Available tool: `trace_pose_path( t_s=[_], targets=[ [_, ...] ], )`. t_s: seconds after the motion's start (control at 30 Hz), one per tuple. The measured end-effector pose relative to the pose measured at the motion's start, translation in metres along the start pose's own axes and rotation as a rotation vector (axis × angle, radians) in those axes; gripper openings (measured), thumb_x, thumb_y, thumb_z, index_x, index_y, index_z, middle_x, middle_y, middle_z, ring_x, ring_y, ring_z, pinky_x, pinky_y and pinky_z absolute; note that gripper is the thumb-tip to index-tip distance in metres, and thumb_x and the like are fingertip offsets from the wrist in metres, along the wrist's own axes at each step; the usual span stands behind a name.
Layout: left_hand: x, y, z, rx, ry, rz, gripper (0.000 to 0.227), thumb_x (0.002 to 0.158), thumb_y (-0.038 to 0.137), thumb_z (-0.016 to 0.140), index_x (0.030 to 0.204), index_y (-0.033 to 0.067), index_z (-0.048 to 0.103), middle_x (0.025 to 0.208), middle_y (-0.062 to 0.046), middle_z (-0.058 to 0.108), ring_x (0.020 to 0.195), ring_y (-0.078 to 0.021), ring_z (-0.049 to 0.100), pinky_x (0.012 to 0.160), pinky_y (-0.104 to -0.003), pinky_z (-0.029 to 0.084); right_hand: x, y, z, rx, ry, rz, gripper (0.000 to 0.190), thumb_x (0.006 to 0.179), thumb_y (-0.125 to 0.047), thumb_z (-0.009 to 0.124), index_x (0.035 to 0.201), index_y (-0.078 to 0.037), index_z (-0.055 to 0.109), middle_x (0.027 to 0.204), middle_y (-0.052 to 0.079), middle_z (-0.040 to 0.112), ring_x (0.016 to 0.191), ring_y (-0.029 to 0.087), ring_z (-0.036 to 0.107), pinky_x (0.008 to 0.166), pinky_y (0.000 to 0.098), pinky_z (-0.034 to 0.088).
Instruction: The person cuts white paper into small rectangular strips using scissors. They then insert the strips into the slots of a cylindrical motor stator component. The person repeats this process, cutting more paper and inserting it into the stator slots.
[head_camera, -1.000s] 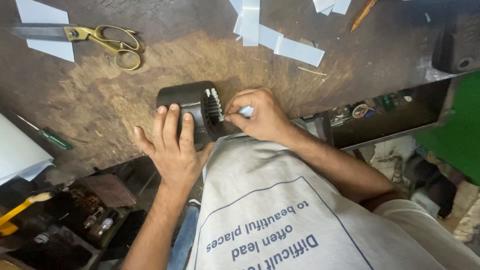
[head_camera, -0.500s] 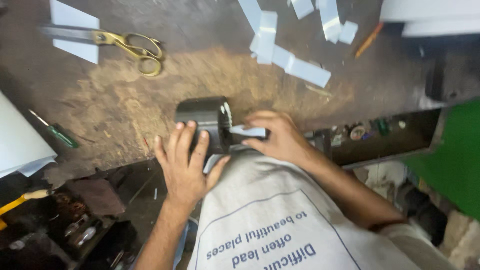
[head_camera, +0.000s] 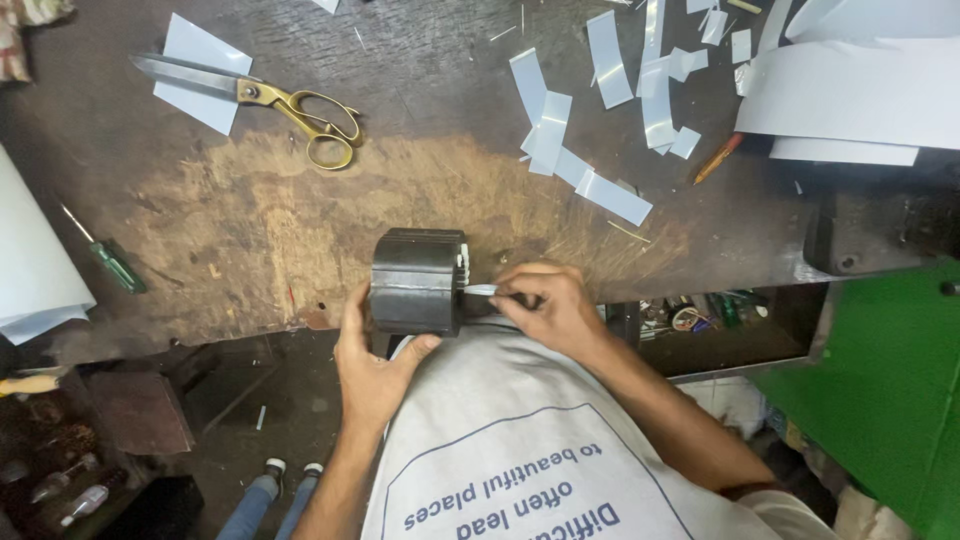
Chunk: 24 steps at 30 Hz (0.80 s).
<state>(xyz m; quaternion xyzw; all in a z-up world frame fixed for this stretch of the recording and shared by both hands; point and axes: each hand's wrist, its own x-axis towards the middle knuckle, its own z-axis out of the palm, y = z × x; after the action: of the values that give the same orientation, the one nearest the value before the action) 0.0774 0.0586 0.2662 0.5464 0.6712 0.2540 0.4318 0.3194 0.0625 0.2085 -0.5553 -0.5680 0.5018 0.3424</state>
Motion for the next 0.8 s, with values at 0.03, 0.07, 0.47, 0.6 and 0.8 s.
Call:
trace_pose_path(
  t_s=[0.03, 0.07, 0.47, 0.6, 0.8],
  targets=[
    [0.0, -0.001, 0.001, -0.047, -0.012, -0.015, 0.098, 0.067, 0.019, 0.096, 0.147, -0.0028, 0.044, 0.131, -0.02, 0.069, 0.121, -0.0255, 0.068, 0.102, -0.038, 0.053, 0.002, 0.002, 0.002, -0.017, -0.004, -0.04, 0.01, 0.082, -0.007, 0.079, 0.092, -0.004, 0.079, 0.097, 0.009, 0.079, 0.068, 0.015, 0.071, 0.054, 0.0288, 0.055],
    [-0.001, -0.002, 0.002, -0.094, -0.024, -0.029, 0.095, 0.068, 0.018, 0.095, 0.146, -0.0023, 0.044, 0.13, -0.02, 0.07, 0.12, -0.0245, 0.068, 0.102, -0.037, 0.054, 0.004, 0.003, 0.005, -0.034, -0.008, -0.08, 0.009, 0.084, -0.007, 0.079, 0.092, -0.004, 0.079, 0.096, 0.008, 0.079, 0.071, 0.015, 0.072, 0.056, 0.0287, 0.056],
    [-0.001, -0.004, 0.002, -0.151, -0.04, -0.066, 0.095, 0.066, 0.011, 0.094, 0.145, -0.0042, 0.044, 0.128, -0.019, 0.069, 0.118, -0.0233, 0.067, 0.101, -0.035, 0.053, 0.008, -0.004, 0.007, -0.166, -0.023, -0.247, 0.008, 0.081, -0.003, 0.076, 0.088, -0.003, 0.076, 0.095, 0.007, 0.074, 0.088, 0.021, 0.071, 0.073, 0.0355, 0.058],
    [-0.001, -0.004, 0.001, -0.18, -0.042, -0.114, 0.097, 0.067, 0.011, 0.093, 0.148, -0.0032, 0.041, 0.126, -0.018, 0.07, 0.115, -0.0221, 0.068, 0.099, -0.034, 0.053, 0.009, -0.004, 0.012, -0.094, 0.015, -0.289, 0.01, 0.082, -0.002, 0.076, 0.092, -0.003, 0.073, 0.097, 0.008, 0.074, 0.088, 0.02, 0.071, 0.073, 0.0343, 0.057],
    [-0.003, -0.005, 0.002, -0.167, -0.038, -0.095, 0.094, 0.067, 0.009, 0.092, 0.146, -0.0048, 0.043, 0.128, -0.018, 0.068, 0.117, -0.0223, 0.068, 0.099, -0.035, 0.055, 0.008, 0.004, 0.021, -0.017, 0.028, -0.07, 0.023, 0.082, 0.001, 0.074, 0.103, -0.001, 0.065, 0.096, 0.009, 0.079, 0.061, 0.012, 0.069, 0.051, 0.027, 0.05]
  ],
)
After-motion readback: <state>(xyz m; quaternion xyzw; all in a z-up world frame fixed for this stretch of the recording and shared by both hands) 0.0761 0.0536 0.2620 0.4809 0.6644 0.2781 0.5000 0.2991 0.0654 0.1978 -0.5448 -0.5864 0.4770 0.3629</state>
